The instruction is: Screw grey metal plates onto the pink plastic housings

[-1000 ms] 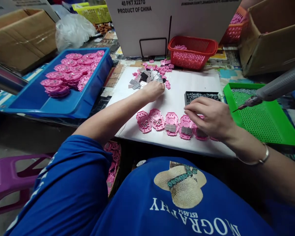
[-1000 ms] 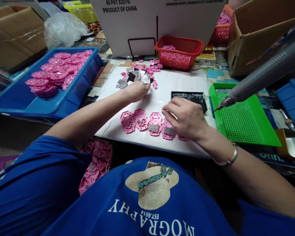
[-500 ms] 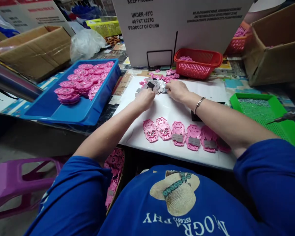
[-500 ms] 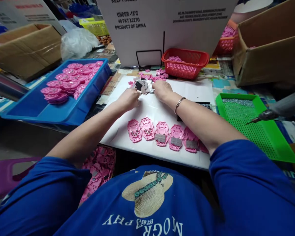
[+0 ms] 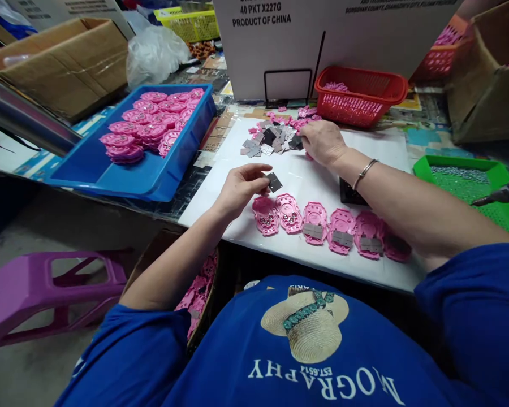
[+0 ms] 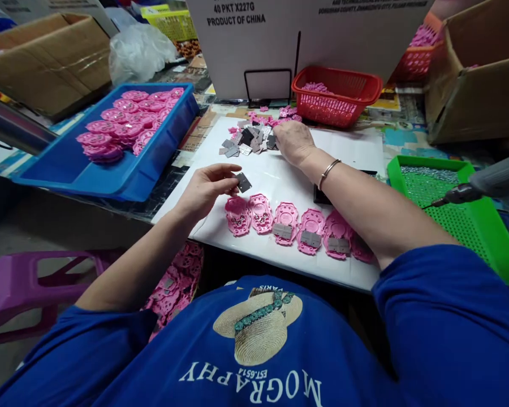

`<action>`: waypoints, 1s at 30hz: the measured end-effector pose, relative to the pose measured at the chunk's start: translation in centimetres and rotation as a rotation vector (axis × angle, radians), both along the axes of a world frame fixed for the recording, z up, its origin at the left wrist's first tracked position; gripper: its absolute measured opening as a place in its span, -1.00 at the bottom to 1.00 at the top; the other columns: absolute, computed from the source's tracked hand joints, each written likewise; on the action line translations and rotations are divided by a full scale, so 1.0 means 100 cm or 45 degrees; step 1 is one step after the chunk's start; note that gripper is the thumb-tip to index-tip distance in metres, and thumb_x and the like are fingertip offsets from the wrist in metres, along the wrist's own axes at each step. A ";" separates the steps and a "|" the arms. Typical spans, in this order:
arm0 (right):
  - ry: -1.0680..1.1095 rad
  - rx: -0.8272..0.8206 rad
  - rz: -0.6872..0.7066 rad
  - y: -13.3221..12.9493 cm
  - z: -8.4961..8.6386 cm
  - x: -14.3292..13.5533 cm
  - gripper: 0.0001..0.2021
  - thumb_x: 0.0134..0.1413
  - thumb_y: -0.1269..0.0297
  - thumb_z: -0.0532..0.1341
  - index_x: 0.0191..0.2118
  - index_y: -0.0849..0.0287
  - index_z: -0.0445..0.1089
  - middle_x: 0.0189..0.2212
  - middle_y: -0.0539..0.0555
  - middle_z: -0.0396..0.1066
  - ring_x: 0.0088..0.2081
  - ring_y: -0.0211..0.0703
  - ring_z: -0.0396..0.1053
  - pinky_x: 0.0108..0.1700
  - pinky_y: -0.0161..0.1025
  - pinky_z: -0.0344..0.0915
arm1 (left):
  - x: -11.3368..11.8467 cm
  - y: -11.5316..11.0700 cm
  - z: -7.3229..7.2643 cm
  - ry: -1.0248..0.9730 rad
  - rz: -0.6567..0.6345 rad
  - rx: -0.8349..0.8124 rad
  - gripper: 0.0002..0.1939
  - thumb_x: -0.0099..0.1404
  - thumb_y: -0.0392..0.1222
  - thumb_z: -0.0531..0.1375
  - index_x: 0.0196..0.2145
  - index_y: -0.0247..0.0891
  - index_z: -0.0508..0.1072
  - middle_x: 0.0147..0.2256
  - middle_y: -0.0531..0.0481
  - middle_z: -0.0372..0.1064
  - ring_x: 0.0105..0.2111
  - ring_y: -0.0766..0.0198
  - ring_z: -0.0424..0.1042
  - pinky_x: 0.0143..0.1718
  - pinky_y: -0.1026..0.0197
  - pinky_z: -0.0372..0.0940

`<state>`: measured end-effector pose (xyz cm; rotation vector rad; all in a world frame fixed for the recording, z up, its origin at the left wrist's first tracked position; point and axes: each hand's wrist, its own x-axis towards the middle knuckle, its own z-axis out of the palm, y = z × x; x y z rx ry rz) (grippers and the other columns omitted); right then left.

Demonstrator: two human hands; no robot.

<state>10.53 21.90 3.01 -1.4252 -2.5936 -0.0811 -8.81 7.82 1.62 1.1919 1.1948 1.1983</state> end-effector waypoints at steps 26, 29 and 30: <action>0.848 -1.164 0.173 -0.116 0.012 0.039 -0.91 0.22 0.38 0.18 -0.28 0.25 0.43 -0.51 0.02 0.40 -0.54 -0.32 0.33 -0.49 -0.33 0.29 | -0.005 -0.075 -0.026 0.339 0.161 -0.107 -0.67 0.06 -0.07 0.35 -0.24 -0.31 0.54 -0.49 0.07 0.43 -0.64 0.44 0.24 -0.66 0.35 0.12; 0.767 -1.222 0.235 -0.109 0.009 0.035 -0.87 0.23 0.44 0.15 -0.18 0.24 0.45 -0.46 0.03 0.43 -0.48 -0.32 0.36 -0.44 -0.35 0.32 | -0.006 -0.075 -0.027 0.438 0.163 -0.069 -0.69 0.08 -0.07 0.33 -0.24 -0.29 0.56 -0.50 0.07 0.42 -0.62 0.44 0.22 -0.64 0.36 0.10; 0.757 -1.220 0.254 -0.107 0.008 0.033 -0.85 0.22 0.44 0.16 -0.15 0.24 0.46 -0.45 0.03 0.44 -0.47 -0.32 0.36 -0.43 -0.35 0.31 | -0.006 -0.075 -0.028 0.473 0.164 -0.054 -0.69 0.09 -0.07 0.32 -0.24 -0.29 0.56 -0.51 0.07 0.42 -0.62 0.44 0.21 -0.63 0.36 0.09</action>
